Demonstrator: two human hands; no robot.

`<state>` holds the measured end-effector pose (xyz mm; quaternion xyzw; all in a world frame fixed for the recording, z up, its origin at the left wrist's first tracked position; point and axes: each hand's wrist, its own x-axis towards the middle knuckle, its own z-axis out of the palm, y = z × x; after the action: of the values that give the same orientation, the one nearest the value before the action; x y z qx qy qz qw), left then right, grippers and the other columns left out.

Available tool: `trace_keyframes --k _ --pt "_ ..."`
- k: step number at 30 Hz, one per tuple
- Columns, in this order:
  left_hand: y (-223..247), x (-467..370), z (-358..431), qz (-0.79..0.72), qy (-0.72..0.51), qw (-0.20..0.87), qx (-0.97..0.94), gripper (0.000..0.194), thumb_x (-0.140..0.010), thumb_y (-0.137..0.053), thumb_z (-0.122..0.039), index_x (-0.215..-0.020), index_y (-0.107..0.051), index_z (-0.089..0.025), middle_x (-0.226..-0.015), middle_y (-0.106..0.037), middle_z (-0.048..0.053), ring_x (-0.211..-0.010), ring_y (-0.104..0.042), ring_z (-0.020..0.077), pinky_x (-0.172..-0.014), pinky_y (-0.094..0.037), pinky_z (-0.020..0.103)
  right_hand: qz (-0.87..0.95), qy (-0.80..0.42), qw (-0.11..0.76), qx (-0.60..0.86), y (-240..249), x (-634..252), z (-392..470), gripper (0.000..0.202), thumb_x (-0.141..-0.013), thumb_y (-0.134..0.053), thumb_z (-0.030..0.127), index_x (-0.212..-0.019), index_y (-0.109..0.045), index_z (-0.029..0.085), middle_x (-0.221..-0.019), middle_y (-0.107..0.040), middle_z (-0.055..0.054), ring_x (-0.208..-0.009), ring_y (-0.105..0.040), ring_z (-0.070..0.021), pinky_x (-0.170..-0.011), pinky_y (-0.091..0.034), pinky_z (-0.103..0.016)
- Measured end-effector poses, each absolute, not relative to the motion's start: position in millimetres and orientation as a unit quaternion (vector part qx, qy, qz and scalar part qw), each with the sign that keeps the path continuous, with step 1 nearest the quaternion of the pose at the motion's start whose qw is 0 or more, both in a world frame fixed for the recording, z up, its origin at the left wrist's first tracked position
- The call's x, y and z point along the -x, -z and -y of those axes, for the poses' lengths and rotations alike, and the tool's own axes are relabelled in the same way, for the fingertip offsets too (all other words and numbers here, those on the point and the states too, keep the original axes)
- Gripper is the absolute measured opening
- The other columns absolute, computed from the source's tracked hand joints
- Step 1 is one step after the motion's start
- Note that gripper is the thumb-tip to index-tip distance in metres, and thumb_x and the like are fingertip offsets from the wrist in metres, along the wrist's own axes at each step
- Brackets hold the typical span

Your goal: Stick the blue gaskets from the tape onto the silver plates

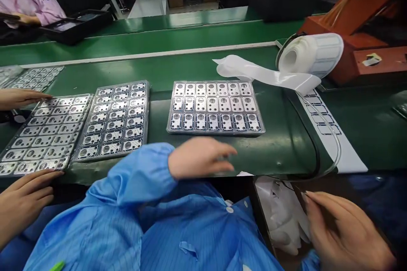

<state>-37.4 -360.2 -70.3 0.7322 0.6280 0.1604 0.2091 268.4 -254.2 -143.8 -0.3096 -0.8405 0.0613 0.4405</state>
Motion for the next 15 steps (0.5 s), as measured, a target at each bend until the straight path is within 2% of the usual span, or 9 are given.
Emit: trace_keyframes --k 2,5,7,10,15 --pt "64.6 75.7 340.5 -0.718 -0.161 0.164 -0.657 0.036 -0.096 -0.056 -0.04 -0.124 -0.065 -0.02 -0.109 -0.075 0.005 -0.098 -0.067 0.0208 -0.088 -0.05 0.032 0.846 -0.05 0.461 0.264 142.1 -244.8 258.7 0.017 -0.08 -0.077 0.008 -0.091 -0.07 0.019 -0.081 -0.073 -0.002 -0.073 -0.069 -0.0169 -0.073 -0.057 -0.03" --pt "74.5 123.4 308.7 -0.797 -0.123 0.095 -0.584 0.037 -0.095 -0.056 -0.035 -0.126 -0.063 -0.016 -0.117 -0.071 0.009 -0.111 -0.059 0.0256 -0.102 -0.041 0.041 0.845 -0.086 0.469 0.243 146.9 -220.8 263.5 0.019 -0.083 -0.072 0.007 -0.098 -0.068 0.019 -0.086 -0.072 -0.003 -0.076 -0.07 -0.0171 -0.074 -0.058 -0.03" --pt "87.2 146.1 293.5 -0.818 -0.083 0.073 -0.564 0.048 -0.091 -0.06 -0.039 -0.133 -0.059 -0.015 -0.126 -0.065 0.012 -0.12 -0.05 0.0304 -0.106 -0.036 0.044 0.849 -0.111 0.46 0.236 151.5 -213.3 265.4 0.017 -0.086 -0.07 0.009 -0.099 -0.067 0.019 -0.088 -0.071 -0.004 -0.079 -0.07 -0.0181 -0.076 -0.058 -0.032" --pt "105.5 167.4 281.7 -0.826 -0.042 0.07 -0.558 0.063 -0.085 -0.065 -0.049 -0.139 -0.056 -0.018 -0.136 -0.055 0.014 -0.126 -0.04 0.0352 -0.107 -0.035 0.045 0.855 -0.128 0.451 0.222 156.2 -210.6 267.1 0.016 -0.087 -0.069 0.01 -0.1 -0.066 0.019 -0.088 -0.071 -0.004 -0.079 -0.07 -0.0181 -0.076 -0.058 -0.031" --pt "119.1 176.9 278.8 -0.822 -0.05 0.062 -0.564 0.062 -0.081 -0.068 -0.055 -0.135 -0.059 -0.025 -0.137 -0.051 0.012 -0.127 -0.039 0.0358 -0.108 -0.035 0.047 0.849 -0.146 0.452 0.233 160.4 -212.4 268.7 0.016 -0.088 -0.068 0.01 -0.1 -0.066 0.02 -0.088 -0.071 -0.003 -0.079 -0.07 -0.0173 -0.075 -0.058 -0.03"
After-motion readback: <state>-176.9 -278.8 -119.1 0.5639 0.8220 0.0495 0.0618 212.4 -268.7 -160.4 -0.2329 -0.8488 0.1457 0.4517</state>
